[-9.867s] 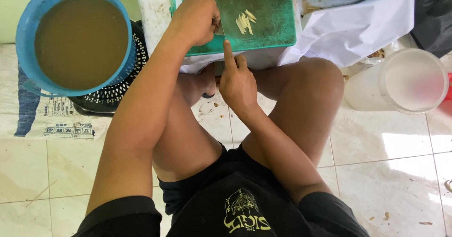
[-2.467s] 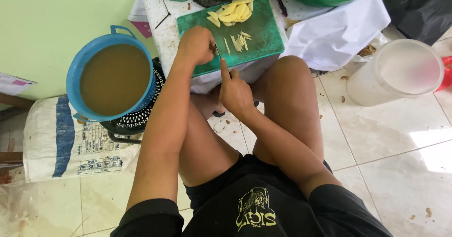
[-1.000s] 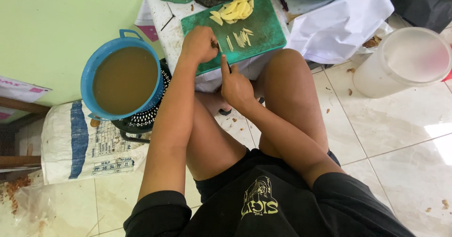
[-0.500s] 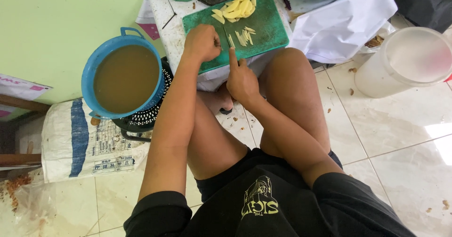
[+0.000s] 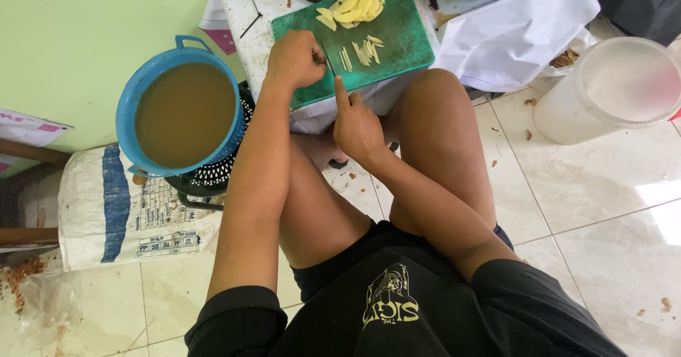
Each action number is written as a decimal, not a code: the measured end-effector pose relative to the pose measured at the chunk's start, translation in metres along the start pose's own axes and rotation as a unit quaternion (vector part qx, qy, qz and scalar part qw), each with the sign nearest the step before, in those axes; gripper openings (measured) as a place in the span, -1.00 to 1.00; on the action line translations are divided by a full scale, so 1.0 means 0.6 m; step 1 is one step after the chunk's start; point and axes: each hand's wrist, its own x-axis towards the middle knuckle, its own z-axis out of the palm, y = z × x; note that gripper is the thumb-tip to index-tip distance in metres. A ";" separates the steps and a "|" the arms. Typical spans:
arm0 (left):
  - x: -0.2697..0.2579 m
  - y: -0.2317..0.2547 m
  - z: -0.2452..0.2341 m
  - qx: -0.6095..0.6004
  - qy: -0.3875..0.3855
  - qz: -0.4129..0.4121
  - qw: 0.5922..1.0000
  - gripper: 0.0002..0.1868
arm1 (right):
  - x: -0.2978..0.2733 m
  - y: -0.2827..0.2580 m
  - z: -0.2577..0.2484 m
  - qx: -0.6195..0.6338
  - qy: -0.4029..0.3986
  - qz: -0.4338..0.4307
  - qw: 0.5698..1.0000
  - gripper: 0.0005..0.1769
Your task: Slicing a peeled root vegetable into thin strips on a green cutting board using a knife.
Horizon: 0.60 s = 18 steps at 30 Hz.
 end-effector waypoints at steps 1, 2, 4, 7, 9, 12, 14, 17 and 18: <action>0.000 -0.001 0.002 -0.001 0.003 0.006 1.000 -0.86 | 0.000 0.000 0.001 -0.005 0.001 -0.003 1.000 -0.20; 0.001 -0.002 0.004 -0.003 0.006 0.012 1.000 -0.88 | 0.001 0.000 0.002 -0.010 0.002 -0.006 1.000 -0.20; 0.003 -0.004 0.008 0.003 0.005 0.016 1.000 -0.88 | 0.002 -0.003 -0.003 -0.020 -0.001 -0.005 1.000 -0.18; 0.002 -0.007 0.010 0.001 0.007 0.017 1.000 -0.89 | 0.003 -0.002 0.003 -0.042 -0.003 -0.007 0.999 -0.15; 0.000 -0.006 0.009 -0.010 0.009 0.015 1.000 -0.88 | 0.007 0.002 0.010 -0.055 -0.002 -0.008 0.998 -0.12; -0.003 -0.001 0.005 -0.012 0.014 0.022 1.000 -0.85 | 0.014 0.004 0.014 -0.081 -0.008 -0.016 0.997 -0.12; -0.004 0.002 0.000 -0.025 0.010 0.022 0.999 -0.83 | 0.018 0.002 0.010 -0.052 -0.026 0.007 0.998 -0.11; -0.002 0.002 0.003 -0.029 0.010 0.014 0.999 -0.81 | 0.017 0.003 0.006 -0.039 -0.027 0.007 0.999 -0.10; -0.001 0.003 0.004 -0.029 0.009 0.014 0.999 -0.81 | 0.017 0.007 0.005 -0.040 -0.026 0.008 0.999 -0.10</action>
